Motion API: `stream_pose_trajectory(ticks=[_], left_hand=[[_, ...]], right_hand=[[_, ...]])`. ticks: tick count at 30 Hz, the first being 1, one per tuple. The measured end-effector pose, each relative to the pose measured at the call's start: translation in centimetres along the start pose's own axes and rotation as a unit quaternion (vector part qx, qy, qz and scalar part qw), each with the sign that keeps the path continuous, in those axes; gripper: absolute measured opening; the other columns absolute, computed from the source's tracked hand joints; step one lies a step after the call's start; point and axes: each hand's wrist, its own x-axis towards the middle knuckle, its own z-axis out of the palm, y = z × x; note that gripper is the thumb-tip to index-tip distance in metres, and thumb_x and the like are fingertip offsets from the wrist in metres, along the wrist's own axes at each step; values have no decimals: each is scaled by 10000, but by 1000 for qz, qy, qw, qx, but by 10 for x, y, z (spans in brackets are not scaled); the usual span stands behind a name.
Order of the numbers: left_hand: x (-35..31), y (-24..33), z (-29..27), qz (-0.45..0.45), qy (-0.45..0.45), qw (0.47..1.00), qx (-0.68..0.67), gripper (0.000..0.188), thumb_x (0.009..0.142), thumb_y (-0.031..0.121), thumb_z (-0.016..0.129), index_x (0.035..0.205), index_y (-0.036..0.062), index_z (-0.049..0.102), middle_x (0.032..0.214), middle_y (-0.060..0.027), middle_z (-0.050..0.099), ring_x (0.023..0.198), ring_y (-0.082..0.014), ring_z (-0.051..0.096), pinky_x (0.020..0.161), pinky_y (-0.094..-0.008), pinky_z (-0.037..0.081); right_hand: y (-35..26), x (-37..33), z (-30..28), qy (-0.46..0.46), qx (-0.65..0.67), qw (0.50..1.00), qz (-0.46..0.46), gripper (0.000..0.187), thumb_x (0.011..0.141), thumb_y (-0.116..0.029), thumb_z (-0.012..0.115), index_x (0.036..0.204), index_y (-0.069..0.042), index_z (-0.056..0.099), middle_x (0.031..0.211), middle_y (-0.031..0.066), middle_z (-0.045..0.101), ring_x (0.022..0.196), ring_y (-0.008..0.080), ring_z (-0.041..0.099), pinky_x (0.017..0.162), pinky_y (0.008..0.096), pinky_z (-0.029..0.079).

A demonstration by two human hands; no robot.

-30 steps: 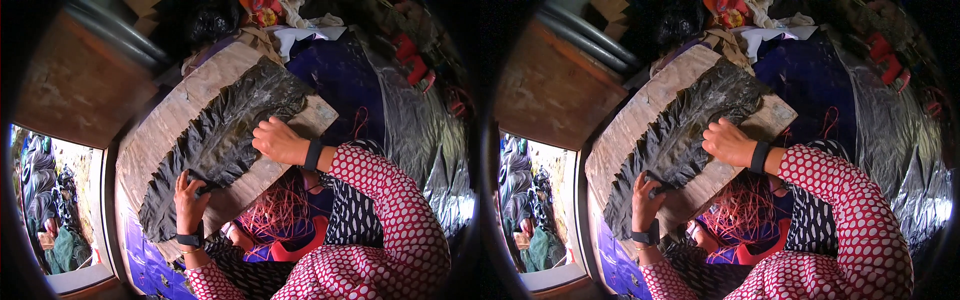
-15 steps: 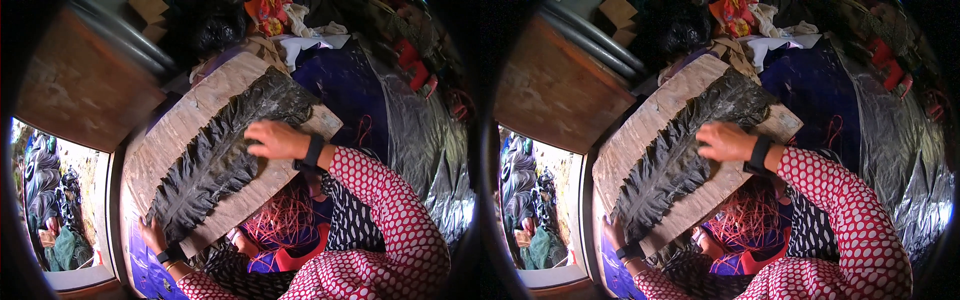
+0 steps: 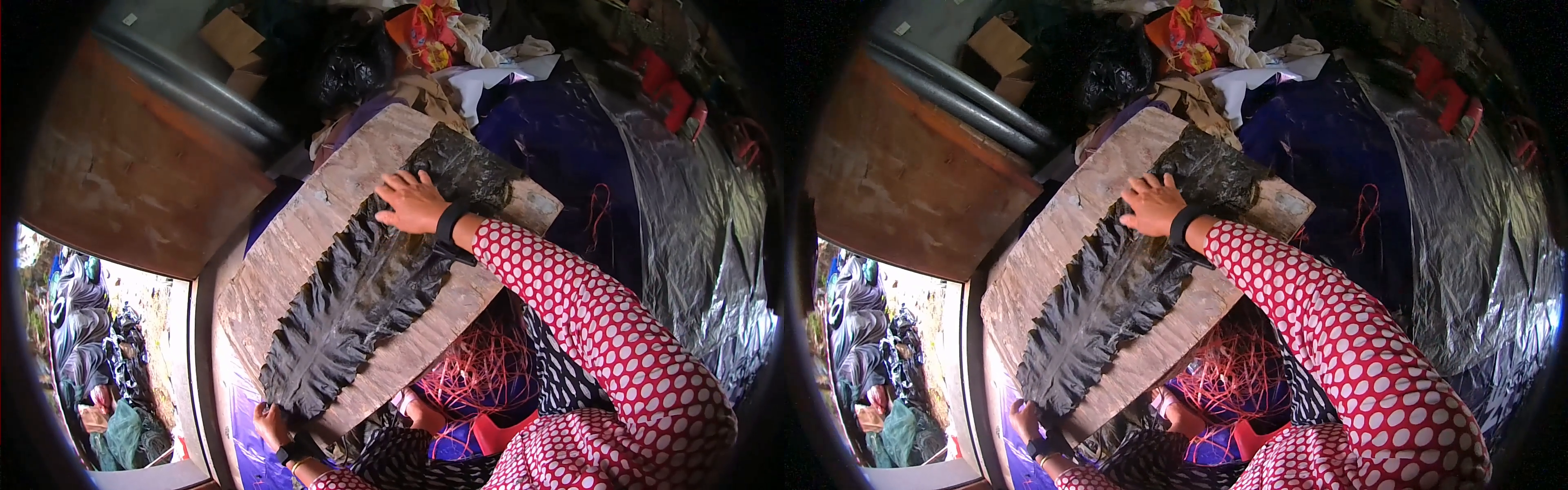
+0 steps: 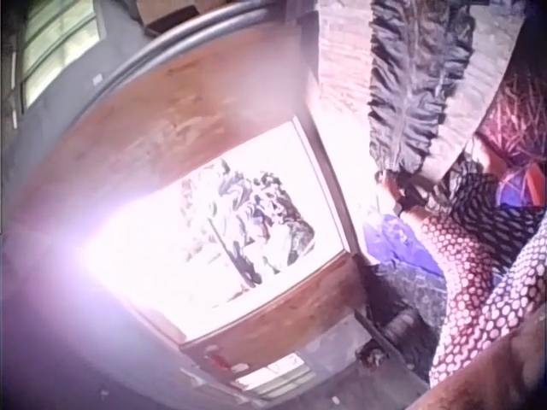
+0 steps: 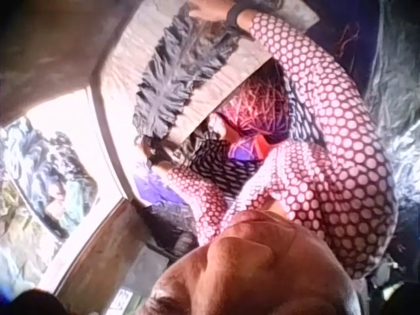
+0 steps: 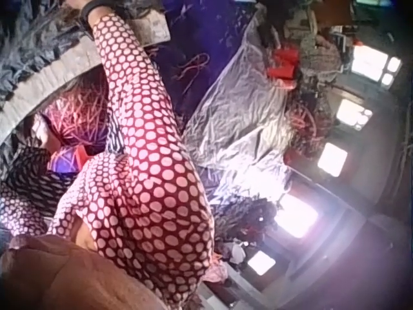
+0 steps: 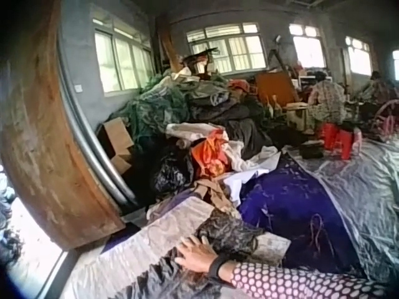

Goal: Folding and tying dried leaves with plastic strings.

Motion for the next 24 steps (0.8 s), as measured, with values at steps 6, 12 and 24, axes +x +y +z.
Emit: stream_pose_trajectory(ticks=[6, 12, 24], left_hand=[[-15, 31, -9, 39, 16, 999, 33, 199, 658, 54, 570, 818, -36, 645, 694, -144, 641, 607, -228, 589, 596, -344, 462], [-13, 14, -23, -15, 102, 988, 113, 177, 657, 27, 516, 780, -20, 635, 693, -183, 637, 662, -351, 602, 662, -407, 461], [-44, 123, 2, 137, 62, 988, 22, 429, 739, 63, 660, 1152, -2, 566, 1124, -196, 570, 1062, -359, 535, 920, -388, 414]], right_hand=[[11, -20, -34, -29, 12, 998, 50, 453, 877, -398, 529, 1189, -70, 519, 1309, 136, 437, 1246, 334, 363, 976, 559, 293], [-7, -62, -30, -119, -12, 990, -72, 399, 803, -336, 621, 1093, -67, 566, 1196, 140, 473, 1149, 361, 442, 898, 532, 400], [43, -8, -26, -132, -3, 991, 3, 458, 857, -340, 561, 1227, -77, 499, 1315, 118, 425, 1255, 309, 370, 978, 490, 339]])
